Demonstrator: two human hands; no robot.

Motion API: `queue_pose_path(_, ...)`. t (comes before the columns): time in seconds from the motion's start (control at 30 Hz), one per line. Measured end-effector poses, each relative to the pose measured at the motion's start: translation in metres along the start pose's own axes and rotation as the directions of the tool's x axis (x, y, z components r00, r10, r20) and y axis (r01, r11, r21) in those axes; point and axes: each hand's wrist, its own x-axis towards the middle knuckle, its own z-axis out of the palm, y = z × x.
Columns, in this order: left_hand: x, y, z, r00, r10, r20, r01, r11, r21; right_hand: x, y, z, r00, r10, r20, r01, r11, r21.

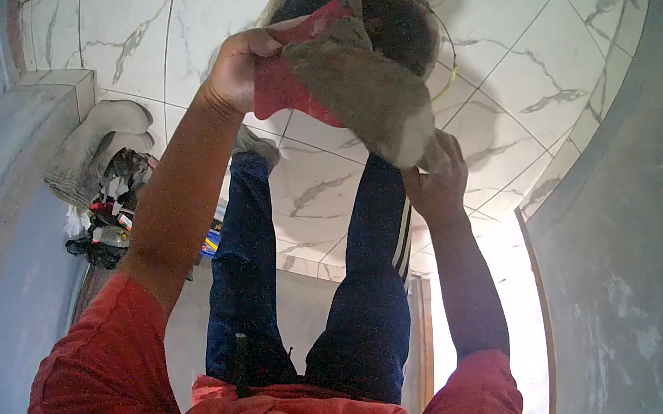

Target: Applying grout or joint filler between floor tiles using a red spatula.

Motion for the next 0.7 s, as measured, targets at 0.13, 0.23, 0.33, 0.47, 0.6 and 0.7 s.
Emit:
queue_pose_path(0.13,0.001,-0.014,0.002,1.0,-0.022,0.019,0.024,0.993,-0.116,-0.007,0.012,0.014,0.971,-0.21,-0.112,0.211,0.978,-0.001)
queue_pose_path(0.23,0.0,-0.025,0.0,0.998,-0.024,0.065,0.034,0.987,-0.158,-0.011,0.015,0.017,0.991,-0.124,-0.048,0.126,0.99,0.057)
queue_pose_path(0.33,-0.004,-0.028,-0.006,0.997,-0.039,-0.065,0.03,0.99,-0.139,-0.024,0.025,0.011,0.995,-0.097,0.031,0.096,0.995,0.029)
queue_pose_path(0.47,-0.006,-0.019,-0.016,0.995,-0.075,-0.072,0.067,0.992,-0.11,-0.041,0.035,-0.001,1.0,0.017,-0.009,-0.017,0.998,-0.059)
queue_pose_path(0.6,-0.009,-0.004,-0.004,0.998,-0.041,-0.044,0.04,0.999,-0.023,-0.054,0.043,-0.012,0.979,0.204,-0.009,-0.204,0.979,0.001)
queue_pose_path(0.7,-0.008,-0.007,0.001,0.997,-0.068,-0.023,0.069,0.997,0.019,-0.039,0.038,-0.007,0.965,0.25,-0.076,-0.245,0.967,0.067)
